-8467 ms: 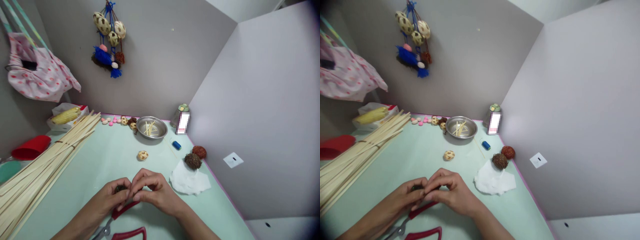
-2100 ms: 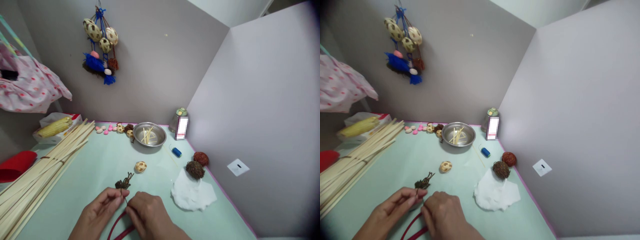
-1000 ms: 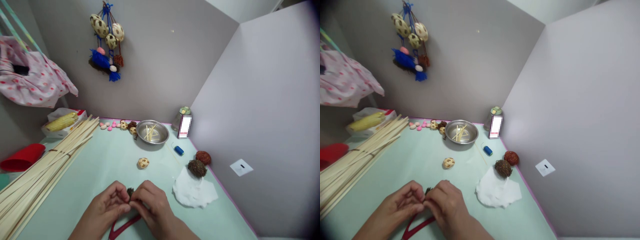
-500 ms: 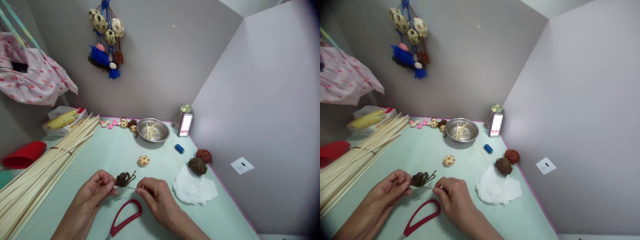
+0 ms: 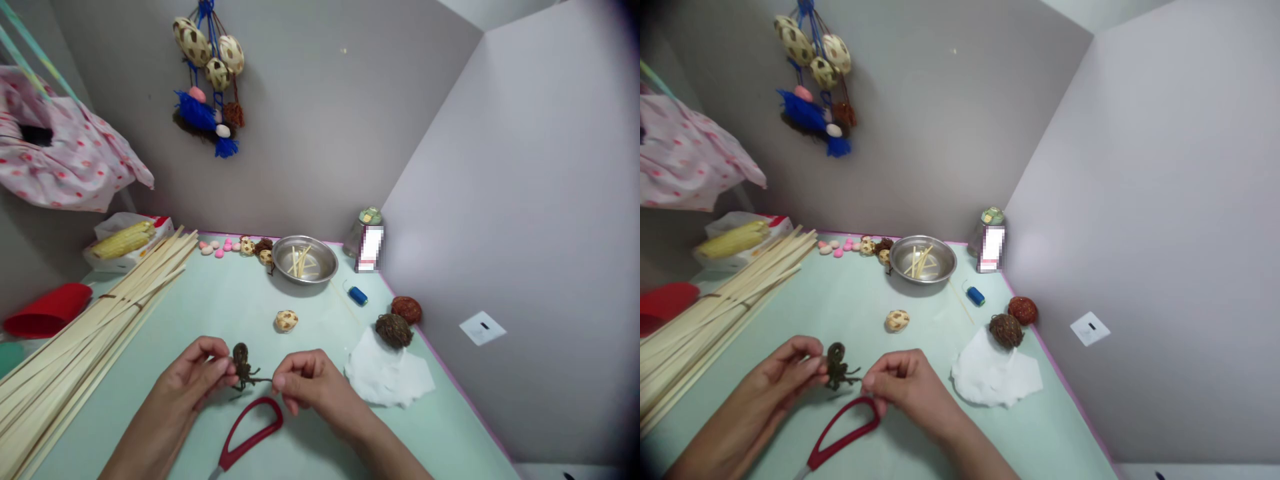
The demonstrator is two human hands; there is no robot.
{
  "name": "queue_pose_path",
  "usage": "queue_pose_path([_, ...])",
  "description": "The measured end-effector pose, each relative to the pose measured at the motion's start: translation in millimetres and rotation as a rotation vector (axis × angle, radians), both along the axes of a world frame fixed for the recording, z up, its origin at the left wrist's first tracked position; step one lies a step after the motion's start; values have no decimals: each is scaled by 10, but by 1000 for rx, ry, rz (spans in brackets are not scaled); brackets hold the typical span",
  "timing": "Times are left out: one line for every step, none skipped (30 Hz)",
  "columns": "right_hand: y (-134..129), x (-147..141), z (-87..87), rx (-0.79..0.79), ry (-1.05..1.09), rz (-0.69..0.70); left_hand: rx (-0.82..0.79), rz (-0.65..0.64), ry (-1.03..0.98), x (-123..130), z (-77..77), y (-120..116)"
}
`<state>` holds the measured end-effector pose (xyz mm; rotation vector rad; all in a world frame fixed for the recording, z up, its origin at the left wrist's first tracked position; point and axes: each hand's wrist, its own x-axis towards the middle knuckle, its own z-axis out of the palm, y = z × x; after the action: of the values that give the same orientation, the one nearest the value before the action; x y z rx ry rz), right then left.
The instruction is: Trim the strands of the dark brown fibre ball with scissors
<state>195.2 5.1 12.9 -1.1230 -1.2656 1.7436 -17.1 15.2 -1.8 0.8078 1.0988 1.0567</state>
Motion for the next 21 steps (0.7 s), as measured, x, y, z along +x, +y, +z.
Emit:
queue_pose_path([-9, -5, -16, -28, 34, 5, 59, -58, 78, 10, -9, -10])
queue_pose_path([-17, -12, -35, -52, 67, 9, 127, -120, 148, 24, -16, -22])
queue_pose_path([-24, -22, -52, -74, 105, 15, 194, -179, 200, 44, -19, -35])
queue_pose_path([-31, -31, -66, -89, 150, 26, 250, -234, 225, 68, -21, -50])
queue_pose_path([-38, -40, -72, -98, 199, 46, 282, -286, 231, 94, -22, -66])
queue_pose_path([-44, -45, -69, -100, 246, 75, 289, -334, 226, 121, -23, -81])
queue_pose_path([-48, -45, -57, -95, 288, 111, 272, -371, 221, 146, -27, -95])
queue_pose_path([-50, -38, -38, -82, 324, 143, 240, -396, 219, 168, -33, -105])
queue_pose_path([-48, -25, -15, -63, 349, 156, 203, -409, 216, 184, -41, -110])
queue_pose_path([-43, -7, 10, -38, 359, 145, 165, -410, 206, 194, -47, -112])
queue_pose_path([-36, 13, 32, -6, 355, 106, 133, -401, 180, 200, -51, -111])
queue_pose_path([-27, 31, 50, 35, 333, 47, 106, -383, 140, 201, -49, -110])
queue_pose_path([-20, 45, 59, 81, 296, -12, 79, -365, 91, 200, -41, -109])
queue_pose_path([-17, 50, 61, 127, 248, -57, 51, -348, 38, 198, -27, -111])
queue_pose_path([-20, 44, 54, 166, 194, -78, 22, -332, -12, 195, -9, -116])
queue_pose_path([-29, 27, 39, 192, 142, -72, -6, -320, -58, 192, 8, -124])
queue_pose_path([-45, -1, 18, 198, 101, -47, -34, -315, -101, 190, 23, -134])
queue_pose_path([-64, -36, -6, 182, 78, -13, -52, -311, -141, 188, 34, -144])
queue_pose_path([-83, -75, -32, 152, 76, 10, -60, -307, -177, 187, 40, -154])
queue_pose_path([-99, -113, -57, 119, 87, 12, -64, -303, -207, 186, 42, -161])
queue_pose_path([-109, -146, -78, 89, 110, -5, -72, -292, -233, 186, 41, -165])
